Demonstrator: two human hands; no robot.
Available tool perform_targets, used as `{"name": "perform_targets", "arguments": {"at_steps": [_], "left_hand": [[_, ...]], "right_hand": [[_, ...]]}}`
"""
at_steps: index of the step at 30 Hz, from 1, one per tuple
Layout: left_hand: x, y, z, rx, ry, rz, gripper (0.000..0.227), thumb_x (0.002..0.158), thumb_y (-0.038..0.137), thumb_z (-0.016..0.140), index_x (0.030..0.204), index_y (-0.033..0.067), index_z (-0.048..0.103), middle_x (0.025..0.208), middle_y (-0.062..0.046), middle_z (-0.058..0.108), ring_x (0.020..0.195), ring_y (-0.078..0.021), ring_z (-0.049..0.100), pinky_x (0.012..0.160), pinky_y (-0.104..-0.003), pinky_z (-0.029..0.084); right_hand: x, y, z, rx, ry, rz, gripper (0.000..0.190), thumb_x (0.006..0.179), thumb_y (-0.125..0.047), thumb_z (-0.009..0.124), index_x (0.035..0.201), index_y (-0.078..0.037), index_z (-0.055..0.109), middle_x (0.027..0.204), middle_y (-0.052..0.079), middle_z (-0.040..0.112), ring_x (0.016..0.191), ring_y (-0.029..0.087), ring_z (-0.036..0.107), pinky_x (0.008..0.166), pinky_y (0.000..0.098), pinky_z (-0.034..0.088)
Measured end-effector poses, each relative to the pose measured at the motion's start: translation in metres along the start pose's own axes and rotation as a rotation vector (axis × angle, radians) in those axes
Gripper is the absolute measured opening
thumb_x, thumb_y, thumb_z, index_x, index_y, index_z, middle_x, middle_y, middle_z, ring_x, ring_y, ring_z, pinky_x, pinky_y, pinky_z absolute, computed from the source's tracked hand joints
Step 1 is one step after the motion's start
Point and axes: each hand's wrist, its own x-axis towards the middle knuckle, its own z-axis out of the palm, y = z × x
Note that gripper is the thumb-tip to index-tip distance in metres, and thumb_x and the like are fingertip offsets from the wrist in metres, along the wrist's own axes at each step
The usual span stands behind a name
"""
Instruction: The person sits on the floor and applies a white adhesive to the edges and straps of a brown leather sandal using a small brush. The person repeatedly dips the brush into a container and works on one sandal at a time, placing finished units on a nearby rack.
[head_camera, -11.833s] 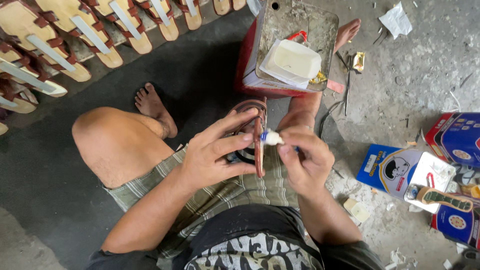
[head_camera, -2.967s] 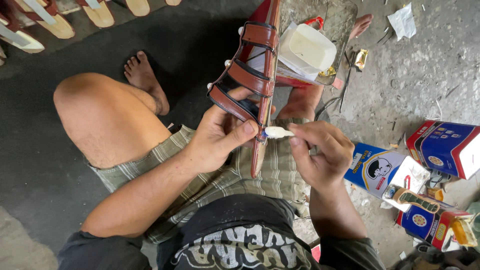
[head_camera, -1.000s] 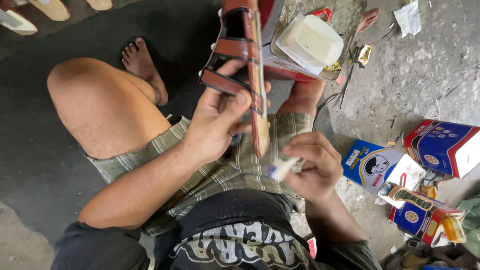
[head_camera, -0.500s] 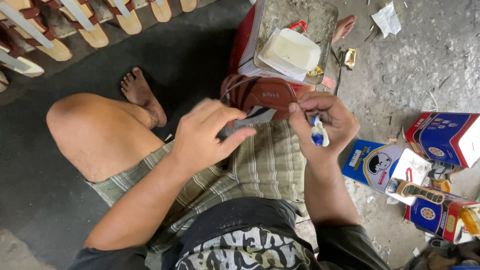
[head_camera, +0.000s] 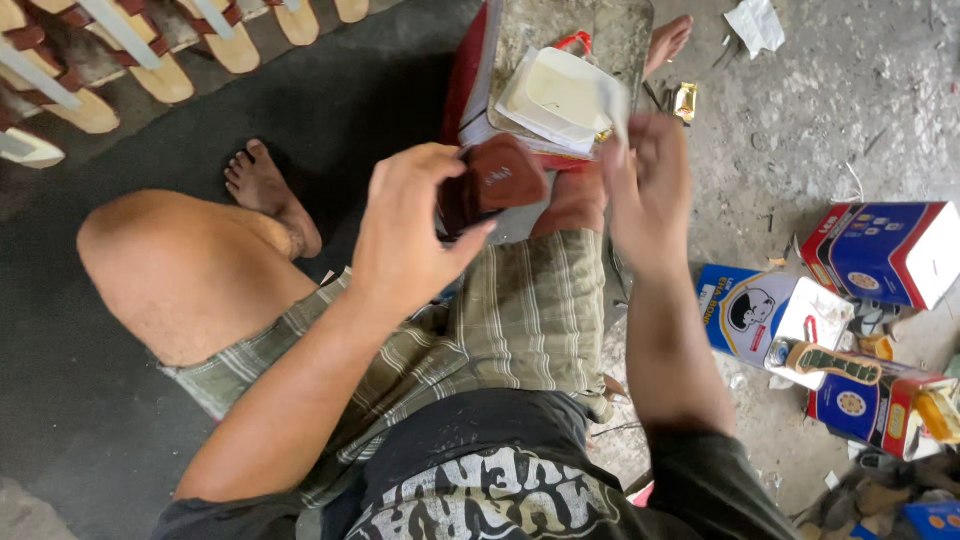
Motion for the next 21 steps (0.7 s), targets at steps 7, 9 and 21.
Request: {"name": "perform_targets", "arguments": {"at_steps": [7, 9, 21], "left_hand": [[0.001, 0.002, -0.007, 0.008, 0.001, -0.138, 0.069, 0.083, 0.020, 0.090, 0.138, 0.0007, 0.053, 0.131, -0.017, 0.064, 0.117, -0.0371, 0.061, 0.099, -0.045, 0.051], [0.001, 0.002, -0.008, 0.070, 0.035, -0.110, 0.064, 0.085, 0.019, 0.088, 0.135, 0.0002, 0.053, 0.133, -0.016, 0.065, 0.117, -0.0366, 0.062, 0.100, -0.045, 0.051], [-0.003, 0.000, -0.014, 0.010, 0.018, 0.188, 0.048, 0.082, 0.008, 0.085, 0.119, 0.0112, 0.055, 0.144, -0.016, 0.060, 0.139, -0.0381, 0.055, 0.124, -0.061, 0.031]], "right_hand": [[0.075, 0.077, -0.011, -1.173, -0.223, 0.009, 0.019, 0.098, -0.018, 0.060, 0.112, -0.020, 0.072, 0.094, 0.016, 0.070, 0.085, 0.037, 0.069, 0.073, 0.0527, 0.050], [0.090, 0.089, -0.002, -1.236, -0.283, -0.038, 0.020, 0.099, -0.019, 0.059, 0.112, -0.019, 0.074, 0.095, 0.017, 0.070, 0.082, 0.038, 0.069, 0.071, 0.0516, 0.051], [0.024, 0.010, -0.051, -1.233, -0.344, 0.181, 0.024, 0.092, -0.029, 0.063, 0.109, -0.024, 0.079, 0.091, 0.009, 0.075, 0.082, 0.030, 0.071, 0.070, 0.0462, 0.052]]}}
